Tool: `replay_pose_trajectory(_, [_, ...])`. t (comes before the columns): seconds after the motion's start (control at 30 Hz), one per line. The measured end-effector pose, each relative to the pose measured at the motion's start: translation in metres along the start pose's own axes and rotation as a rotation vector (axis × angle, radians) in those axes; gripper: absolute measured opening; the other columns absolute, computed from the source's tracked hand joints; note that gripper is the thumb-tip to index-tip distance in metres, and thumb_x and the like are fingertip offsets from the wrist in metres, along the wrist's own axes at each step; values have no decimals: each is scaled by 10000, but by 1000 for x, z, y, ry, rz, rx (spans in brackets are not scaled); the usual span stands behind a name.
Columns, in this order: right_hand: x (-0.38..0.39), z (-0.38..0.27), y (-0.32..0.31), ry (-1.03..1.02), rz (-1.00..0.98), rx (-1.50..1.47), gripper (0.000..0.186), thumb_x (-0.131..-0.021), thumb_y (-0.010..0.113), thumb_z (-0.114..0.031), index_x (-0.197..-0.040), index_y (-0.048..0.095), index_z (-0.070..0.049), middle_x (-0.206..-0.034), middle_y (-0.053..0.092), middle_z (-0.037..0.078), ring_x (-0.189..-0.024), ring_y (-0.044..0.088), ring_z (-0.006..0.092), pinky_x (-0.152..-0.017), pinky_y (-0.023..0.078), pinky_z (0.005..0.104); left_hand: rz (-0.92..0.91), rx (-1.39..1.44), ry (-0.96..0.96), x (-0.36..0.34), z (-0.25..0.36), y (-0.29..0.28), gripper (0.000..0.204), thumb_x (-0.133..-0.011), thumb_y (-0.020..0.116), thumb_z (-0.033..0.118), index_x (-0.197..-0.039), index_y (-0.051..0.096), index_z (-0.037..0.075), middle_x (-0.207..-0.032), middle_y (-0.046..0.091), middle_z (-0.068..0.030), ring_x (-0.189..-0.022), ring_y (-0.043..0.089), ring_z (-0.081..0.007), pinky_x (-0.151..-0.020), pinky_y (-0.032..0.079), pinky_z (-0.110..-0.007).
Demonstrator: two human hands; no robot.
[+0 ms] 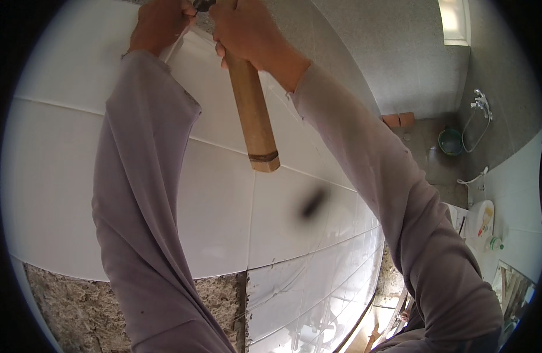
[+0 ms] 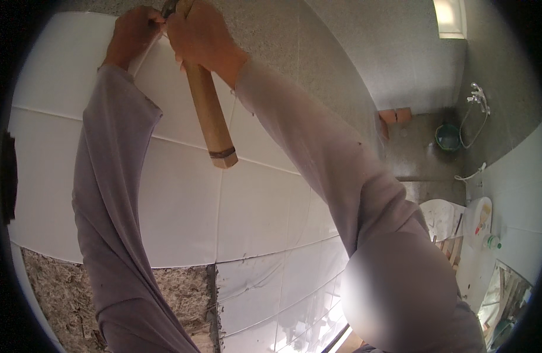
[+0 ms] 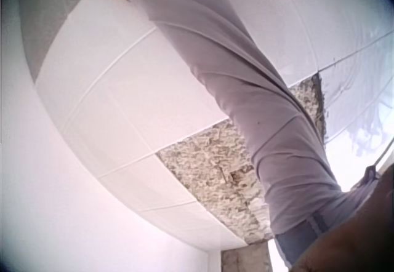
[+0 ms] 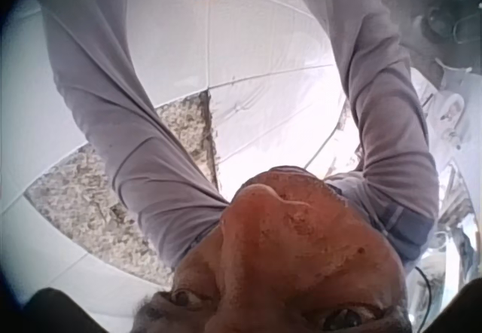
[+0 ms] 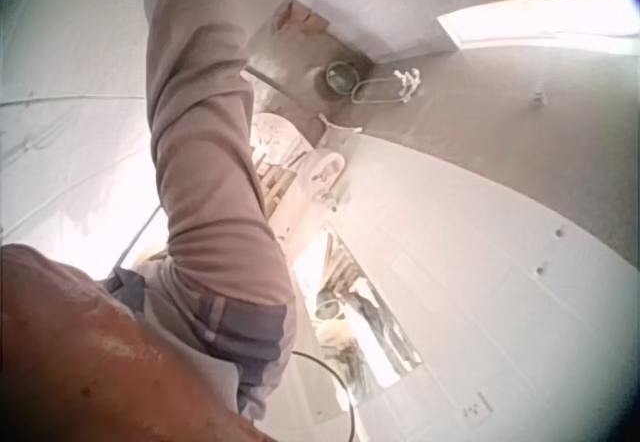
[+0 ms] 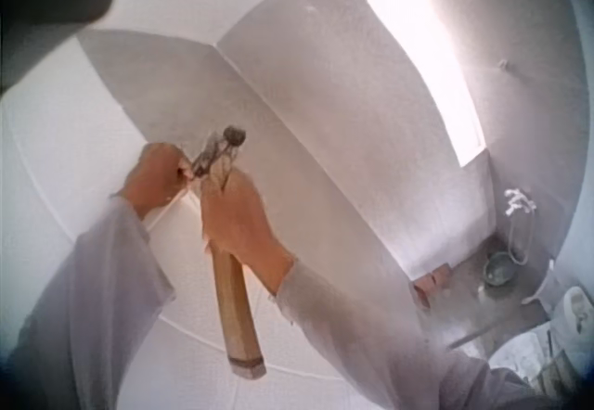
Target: The person applies cement to a wall using a trowel and then places white tiles onto the surface. They use a hammer to tap the tiles into position and ensure they are level.
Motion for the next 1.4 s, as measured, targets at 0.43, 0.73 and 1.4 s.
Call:
replay_pose_trajectory(0.43, [9, 6, 9, 111, 57, -168, 256, -953, 454, -241, -843, 485, -12, -584, 515, 70, -419, 536, 195, -369, 466, 354, -66, -152, 13, 5, -6, -1, 207, -772, 722, 263, -878, 717, 85, -900, 680, -122, -888, 639, -328, -789, 489, -419])
replay_pose_trajectory(0.73, [9, 3, 8, 22, 132, 41, 247, -944, 456, -222, -845, 492, 2, -587, 521, 85, -428, 550, 199, -371, 474, 357, 4, -110, -50, 1, 18, -8, 70, -701, 667, 75, -681, 729, 100, -720, 696, -105, -721, 665, -300, -740, 500, -403])
replay_pose_trajectory(1.4, [10, 10, 9, 57, 91, -213, 237, -946, 466, -224, -860, 482, -4, -588, 514, 74, -416, 536, 192, -368, 461, 335, -58, -94, -115, 2, 24, -12, 79, -707, 662, 54, -702, 734, 85, -728, 703, -98, -723, 673, -289, -742, 508, -387])
Point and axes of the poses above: each hand's wrist, its own x-axis away from the middle knuckle, its own y-axis out of the palm, z = x × y, the point moved 2 cm from there along -x, towards the middle knuckle
